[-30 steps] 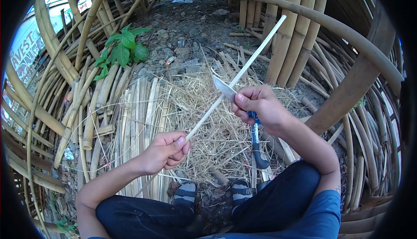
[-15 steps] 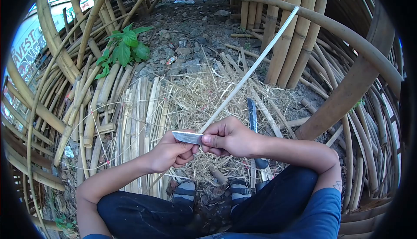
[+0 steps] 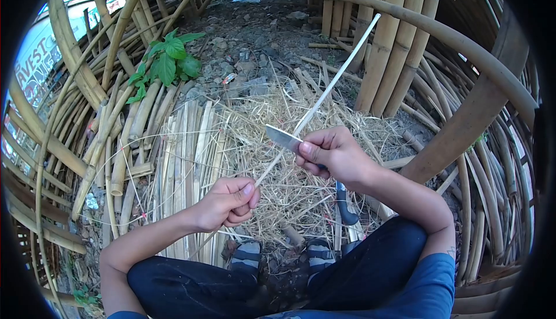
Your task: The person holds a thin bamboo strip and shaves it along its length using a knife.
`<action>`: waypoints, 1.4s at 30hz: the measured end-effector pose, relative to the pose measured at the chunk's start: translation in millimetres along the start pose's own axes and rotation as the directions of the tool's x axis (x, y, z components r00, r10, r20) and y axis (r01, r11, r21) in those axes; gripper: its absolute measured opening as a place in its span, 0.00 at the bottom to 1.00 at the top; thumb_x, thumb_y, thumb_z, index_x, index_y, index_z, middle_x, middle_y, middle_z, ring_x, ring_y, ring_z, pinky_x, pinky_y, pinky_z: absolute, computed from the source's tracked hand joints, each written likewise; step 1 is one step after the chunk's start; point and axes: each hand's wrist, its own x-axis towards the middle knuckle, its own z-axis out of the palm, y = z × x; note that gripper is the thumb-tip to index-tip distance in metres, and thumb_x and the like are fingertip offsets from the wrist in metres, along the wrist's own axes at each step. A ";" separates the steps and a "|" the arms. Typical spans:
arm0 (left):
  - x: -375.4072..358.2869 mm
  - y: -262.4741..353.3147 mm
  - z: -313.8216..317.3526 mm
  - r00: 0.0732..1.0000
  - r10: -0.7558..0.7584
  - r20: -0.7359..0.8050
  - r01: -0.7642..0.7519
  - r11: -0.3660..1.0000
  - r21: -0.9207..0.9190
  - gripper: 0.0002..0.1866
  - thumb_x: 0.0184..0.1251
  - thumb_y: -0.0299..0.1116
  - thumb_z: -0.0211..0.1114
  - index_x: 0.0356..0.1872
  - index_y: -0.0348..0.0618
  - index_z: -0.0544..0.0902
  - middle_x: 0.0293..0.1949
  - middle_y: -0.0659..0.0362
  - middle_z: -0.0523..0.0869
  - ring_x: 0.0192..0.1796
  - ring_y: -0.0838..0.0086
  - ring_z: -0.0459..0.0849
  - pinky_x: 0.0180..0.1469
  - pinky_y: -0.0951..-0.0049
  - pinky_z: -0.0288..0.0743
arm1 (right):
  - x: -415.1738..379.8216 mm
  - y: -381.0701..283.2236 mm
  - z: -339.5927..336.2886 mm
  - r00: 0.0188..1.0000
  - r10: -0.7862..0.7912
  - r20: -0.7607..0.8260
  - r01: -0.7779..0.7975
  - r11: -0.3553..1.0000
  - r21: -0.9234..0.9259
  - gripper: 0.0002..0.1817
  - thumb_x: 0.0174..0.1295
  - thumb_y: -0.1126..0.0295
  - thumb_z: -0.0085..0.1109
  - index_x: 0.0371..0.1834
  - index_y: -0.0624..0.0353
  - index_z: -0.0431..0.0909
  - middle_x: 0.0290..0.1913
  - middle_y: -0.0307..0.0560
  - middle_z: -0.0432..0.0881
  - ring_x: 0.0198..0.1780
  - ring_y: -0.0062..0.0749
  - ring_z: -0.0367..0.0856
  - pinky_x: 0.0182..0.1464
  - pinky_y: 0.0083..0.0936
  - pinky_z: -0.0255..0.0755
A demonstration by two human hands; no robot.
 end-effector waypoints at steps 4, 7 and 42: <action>3.3 -0.8 2.5 1.000 -0.024 -0.017 0.025 0.999 0.026 0.20 0.78 0.46 0.45 0.32 0.39 0.69 0.15 0.70 0.53 0.15 0.85 0.50 0.17 0.80 0.43 | -1.7 2.1 -6.8 1.000 -0.003 -0.015 0.004 0.998 0.056 0.14 0.72 0.68 0.50 0.31 0.65 0.80 0.18 0.35 0.73 0.19 0.15 0.65 0.20 0.16 0.58; 6.7 0.9 5.3 0.999 -0.037 -0.014 0.037 0.999 0.019 0.19 0.79 0.44 0.44 0.33 0.39 0.70 0.14 0.69 0.57 0.15 0.85 0.52 0.17 0.80 0.44 | -4.5 4.9 5.3 0.995 0.062 0.073 -0.060 0.998 -0.024 0.16 0.72 0.65 0.51 0.31 0.65 0.80 0.19 0.35 0.74 0.19 0.14 0.67 0.21 0.15 0.61; -1.2 -0.7 0.3 1.000 -0.030 -0.001 0.030 0.999 0.018 0.20 0.78 0.46 0.44 0.32 0.39 0.70 0.16 0.69 0.53 0.15 0.85 0.49 0.17 0.80 0.43 | -5.9 -5.6 -20.6 0.990 0.004 -0.138 -0.001 1.000 0.021 0.13 0.71 0.69 0.52 0.32 0.66 0.80 0.19 0.36 0.74 0.18 0.15 0.64 0.20 0.16 0.58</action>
